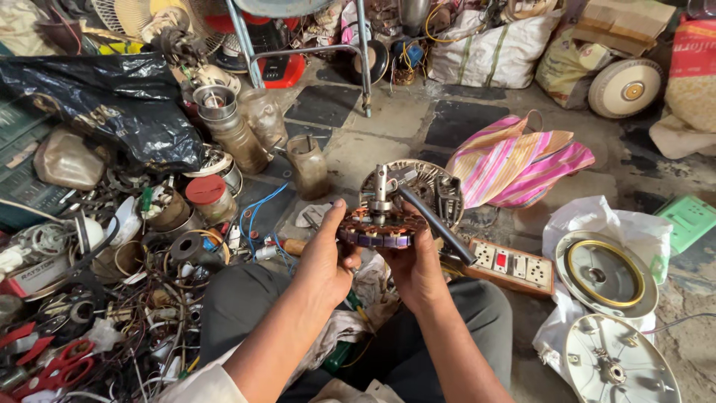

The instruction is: The person works on a fan motor assembly while sitting on the floor, using a hammer to tap components into place and handling the internal copper-wound stator. The person manipulates a small bearing and a shaft, fitting them into the stator and testing the fit by hand.

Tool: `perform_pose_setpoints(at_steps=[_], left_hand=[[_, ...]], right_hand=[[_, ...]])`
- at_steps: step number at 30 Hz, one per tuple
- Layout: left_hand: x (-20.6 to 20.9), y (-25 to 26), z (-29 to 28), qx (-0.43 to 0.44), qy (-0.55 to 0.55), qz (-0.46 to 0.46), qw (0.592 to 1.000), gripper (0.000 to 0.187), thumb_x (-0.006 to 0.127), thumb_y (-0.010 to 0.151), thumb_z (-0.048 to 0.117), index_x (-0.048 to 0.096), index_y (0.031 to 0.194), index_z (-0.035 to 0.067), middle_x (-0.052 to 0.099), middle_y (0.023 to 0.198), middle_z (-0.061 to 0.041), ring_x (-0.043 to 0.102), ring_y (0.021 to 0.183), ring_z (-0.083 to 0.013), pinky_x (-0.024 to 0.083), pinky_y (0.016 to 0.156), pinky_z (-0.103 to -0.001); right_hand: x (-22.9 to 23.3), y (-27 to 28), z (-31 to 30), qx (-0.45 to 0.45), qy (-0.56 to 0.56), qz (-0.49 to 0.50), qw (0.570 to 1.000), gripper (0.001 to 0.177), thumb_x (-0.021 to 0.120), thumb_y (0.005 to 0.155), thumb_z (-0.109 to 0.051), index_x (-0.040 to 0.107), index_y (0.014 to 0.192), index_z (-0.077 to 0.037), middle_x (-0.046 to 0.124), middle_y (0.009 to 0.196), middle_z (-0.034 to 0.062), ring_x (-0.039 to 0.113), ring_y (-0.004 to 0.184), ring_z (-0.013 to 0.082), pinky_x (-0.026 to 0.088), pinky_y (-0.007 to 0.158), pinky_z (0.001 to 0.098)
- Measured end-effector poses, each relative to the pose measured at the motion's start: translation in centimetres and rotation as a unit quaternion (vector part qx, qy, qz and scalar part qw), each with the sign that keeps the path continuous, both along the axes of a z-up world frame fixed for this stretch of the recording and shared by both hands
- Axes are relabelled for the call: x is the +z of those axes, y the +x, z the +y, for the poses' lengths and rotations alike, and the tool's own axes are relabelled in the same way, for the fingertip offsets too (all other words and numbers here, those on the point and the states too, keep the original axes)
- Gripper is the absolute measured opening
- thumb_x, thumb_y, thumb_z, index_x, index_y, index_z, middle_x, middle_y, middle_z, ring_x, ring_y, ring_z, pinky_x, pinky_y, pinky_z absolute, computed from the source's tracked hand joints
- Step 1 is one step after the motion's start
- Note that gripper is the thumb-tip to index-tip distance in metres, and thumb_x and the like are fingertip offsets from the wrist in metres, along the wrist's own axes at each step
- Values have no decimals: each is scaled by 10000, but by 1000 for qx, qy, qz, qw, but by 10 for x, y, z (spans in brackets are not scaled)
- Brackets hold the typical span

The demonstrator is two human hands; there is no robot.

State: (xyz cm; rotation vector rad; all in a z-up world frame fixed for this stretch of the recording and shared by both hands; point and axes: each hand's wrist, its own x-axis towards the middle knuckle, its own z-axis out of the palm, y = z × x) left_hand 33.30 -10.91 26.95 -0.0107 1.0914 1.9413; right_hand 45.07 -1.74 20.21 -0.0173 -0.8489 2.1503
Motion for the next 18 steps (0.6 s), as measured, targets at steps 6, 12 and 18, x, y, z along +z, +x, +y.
perform_pose_setpoints(at_steps=[6,12,18], left_hand=[[-18,-5,7,-12,8,15,1000,254,738,900,403,642,922,169,638,800,39,529,595,-68,288,403,-246],[-29,-15,10,-35,-6,50,998,335,705,945,469,725,1048,151,699,888,13,593,640,-86,313,388,-241],[-28,-41,9,-133,28,-38,990,465,572,978,469,690,1178,67,750,1134,-122,745,984,-266,609,894,-445]], right_hand=[[-8,6,5,-28,21,-22,999,895,800,832,-559,402,1517,-143,507,1451,84,546,1324,244,458,1104,453],[-2,8,-2,-123,154,-95,976,1170,905,728,-555,311,1595,-42,463,1505,136,501,1380,247,422,1148,393],[21,3,-14,-240,368,-195,877,1315,937,637,-559,248,1628,-36,385,1624,194,430,1512,308,360,1266,434]])
